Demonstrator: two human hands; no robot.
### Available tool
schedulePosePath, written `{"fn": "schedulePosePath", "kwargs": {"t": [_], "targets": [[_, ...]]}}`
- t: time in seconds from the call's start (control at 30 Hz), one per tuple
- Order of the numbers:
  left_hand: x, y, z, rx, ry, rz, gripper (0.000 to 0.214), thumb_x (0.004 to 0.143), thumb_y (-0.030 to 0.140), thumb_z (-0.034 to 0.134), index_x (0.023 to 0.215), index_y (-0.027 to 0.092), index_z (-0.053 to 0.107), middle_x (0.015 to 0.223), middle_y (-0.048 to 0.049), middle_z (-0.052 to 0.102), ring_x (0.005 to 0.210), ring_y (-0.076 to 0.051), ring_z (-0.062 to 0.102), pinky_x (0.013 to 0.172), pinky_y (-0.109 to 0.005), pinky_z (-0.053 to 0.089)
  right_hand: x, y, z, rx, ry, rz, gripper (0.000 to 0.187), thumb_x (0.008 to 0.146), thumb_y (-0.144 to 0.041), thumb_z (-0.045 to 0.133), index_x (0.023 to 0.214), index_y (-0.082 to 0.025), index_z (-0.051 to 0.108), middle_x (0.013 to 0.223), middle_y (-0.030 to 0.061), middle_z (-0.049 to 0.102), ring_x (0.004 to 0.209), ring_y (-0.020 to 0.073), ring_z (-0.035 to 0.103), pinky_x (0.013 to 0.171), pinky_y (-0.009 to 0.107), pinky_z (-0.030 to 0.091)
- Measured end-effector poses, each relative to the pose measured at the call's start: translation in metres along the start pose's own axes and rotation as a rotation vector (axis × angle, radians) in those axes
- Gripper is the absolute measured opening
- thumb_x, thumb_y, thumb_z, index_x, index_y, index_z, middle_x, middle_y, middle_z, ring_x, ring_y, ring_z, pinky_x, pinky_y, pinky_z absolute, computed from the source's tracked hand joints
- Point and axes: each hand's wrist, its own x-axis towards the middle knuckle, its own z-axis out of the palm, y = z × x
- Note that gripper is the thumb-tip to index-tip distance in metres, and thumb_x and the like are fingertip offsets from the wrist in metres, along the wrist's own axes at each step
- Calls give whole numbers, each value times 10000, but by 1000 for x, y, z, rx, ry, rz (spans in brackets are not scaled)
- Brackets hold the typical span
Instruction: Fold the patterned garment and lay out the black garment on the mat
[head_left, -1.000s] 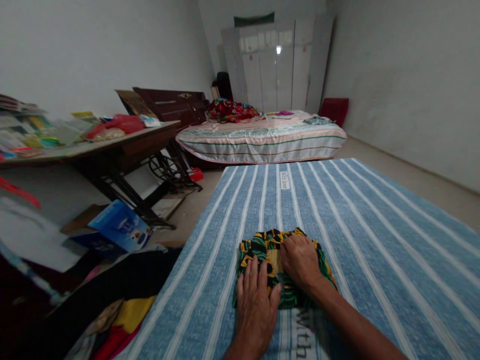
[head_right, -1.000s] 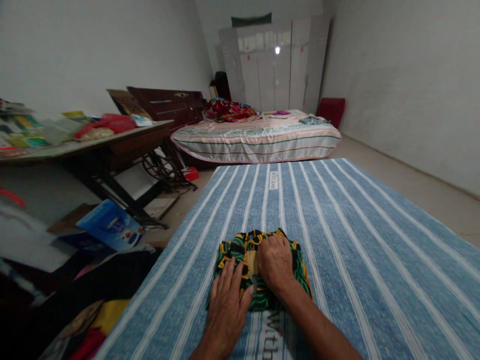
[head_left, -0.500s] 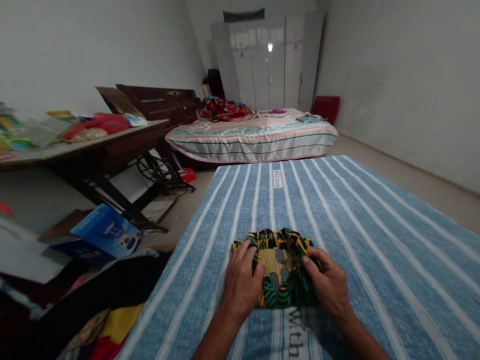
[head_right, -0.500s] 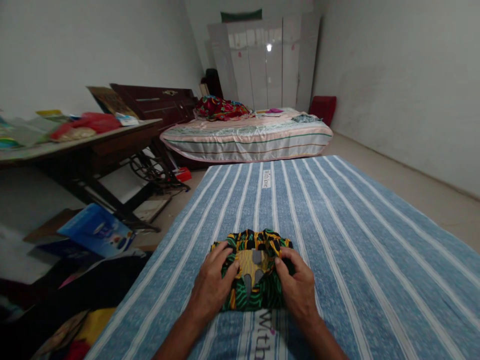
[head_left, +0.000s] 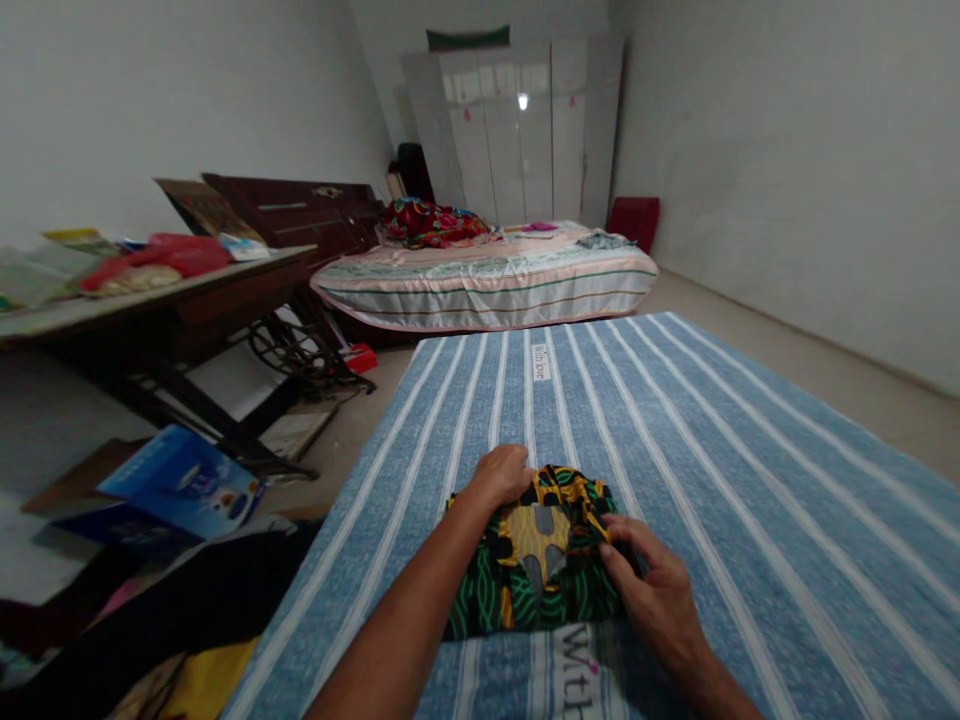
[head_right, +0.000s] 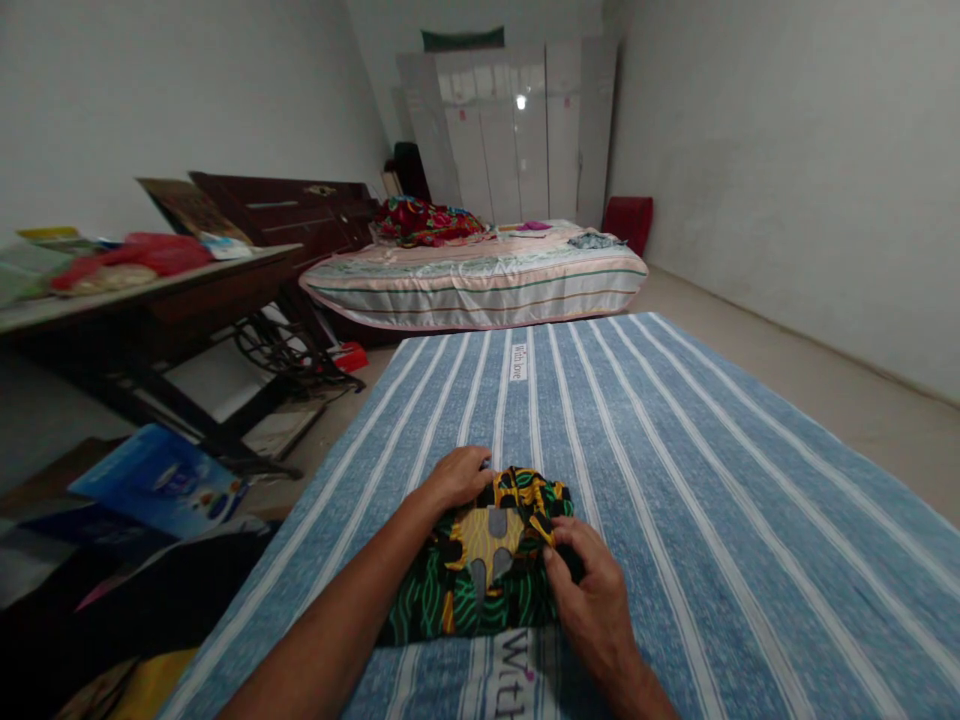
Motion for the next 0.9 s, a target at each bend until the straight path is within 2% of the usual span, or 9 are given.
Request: {"fn": "schedulePosePath", "kwargs": {"t": [0.2,0.4,0.5,0.63,0.9], "targets": [[25,-11,2,-106,-84,-34,205,686,333,607,767,179,716,781,-55,705,763,-201,647,633,-247,447,-5,7,-3,-104,-19,-102,113,782,-308,581,799,-226,656,1060,84,671,1052,254,594,941,433,452],[36,-20,7,-294,-129,-36,102,602,257,633,593,159,659,495,38,549,518,-109,509,459,-193,346,-6,10,-2,-162,-33,-164,112,805,-282,567,825,-238,668,1065,75,670,1048,241,596,926,424,469],[35,-21,6,-391,-128,1,82,592,221,594,571,150,630,472,52,503,503,-97,467,455,-185,337,-5,9,-3,-171,-34,-189,117,812,-282,567,845,-243,672,1056,69,679,1046,237,601,936,427,466],[30,-18,-3,-487,-115,72,137,613,260,547,565,142,596,496,48,488,509,-96,453,470,-191,338,-6,9,-5,-169,-21,-194,127,807,-302,573,845,-236,674,1039,78,687,1037,251,609,931,444,472],[17,-12,-18,-538,-79,209,187,654,318,505,557,160,527,533,48,459,546,-98,430,513,-198,332,-12,18,-11,-175,-29,-162,156,800,-321,580,892,-234,672,1074,84,677,1075,257,594,968,452,450]]}}
